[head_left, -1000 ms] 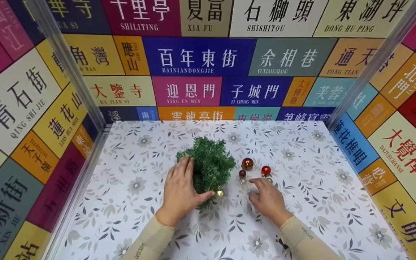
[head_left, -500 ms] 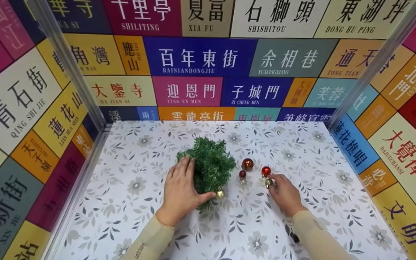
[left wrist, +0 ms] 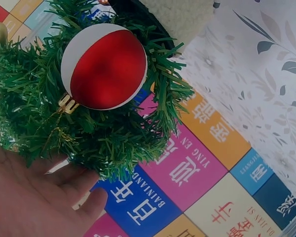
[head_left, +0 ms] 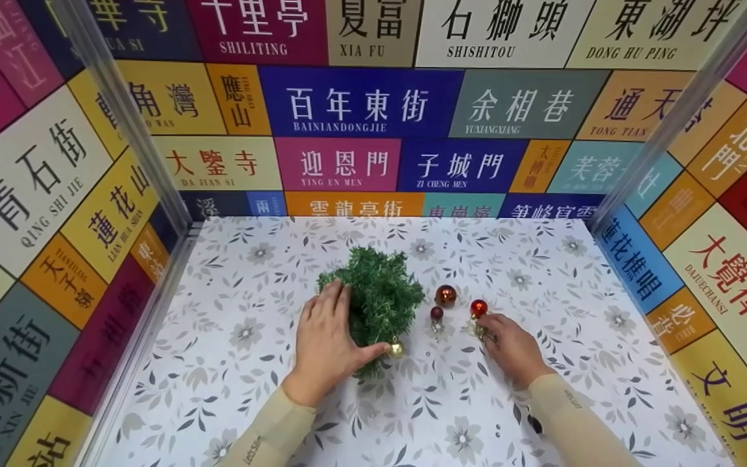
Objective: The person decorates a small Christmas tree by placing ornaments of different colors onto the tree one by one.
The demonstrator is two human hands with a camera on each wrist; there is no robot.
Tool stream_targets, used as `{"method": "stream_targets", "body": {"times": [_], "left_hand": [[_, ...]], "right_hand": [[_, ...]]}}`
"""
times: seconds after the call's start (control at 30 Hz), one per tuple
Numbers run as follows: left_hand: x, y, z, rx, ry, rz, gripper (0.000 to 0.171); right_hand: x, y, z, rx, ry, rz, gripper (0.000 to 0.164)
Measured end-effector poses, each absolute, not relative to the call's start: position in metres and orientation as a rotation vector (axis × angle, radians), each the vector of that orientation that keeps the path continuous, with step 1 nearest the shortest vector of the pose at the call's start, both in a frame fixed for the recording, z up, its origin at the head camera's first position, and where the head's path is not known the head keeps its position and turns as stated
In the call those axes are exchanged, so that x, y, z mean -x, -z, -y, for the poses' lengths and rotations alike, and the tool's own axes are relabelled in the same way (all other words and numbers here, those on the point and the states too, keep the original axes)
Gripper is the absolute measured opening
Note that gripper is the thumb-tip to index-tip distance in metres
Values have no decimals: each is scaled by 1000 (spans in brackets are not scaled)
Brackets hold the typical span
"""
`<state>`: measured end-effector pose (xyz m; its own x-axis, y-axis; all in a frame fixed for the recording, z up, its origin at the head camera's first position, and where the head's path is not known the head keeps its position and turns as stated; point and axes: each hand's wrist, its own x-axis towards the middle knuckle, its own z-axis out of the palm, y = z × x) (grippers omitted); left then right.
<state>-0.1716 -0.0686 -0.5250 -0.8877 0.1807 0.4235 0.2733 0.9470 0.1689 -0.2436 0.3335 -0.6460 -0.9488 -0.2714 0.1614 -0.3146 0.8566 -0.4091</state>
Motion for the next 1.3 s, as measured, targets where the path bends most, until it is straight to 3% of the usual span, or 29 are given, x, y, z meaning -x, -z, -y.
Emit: {"method": "stream_targets", "body": {"times": [1.3], "left_hand": [[178, 514, 96, 553, 301, 2778, 117]], "right_hand": [[247, 653, -332, -462, -674, 2907, 30]]}}
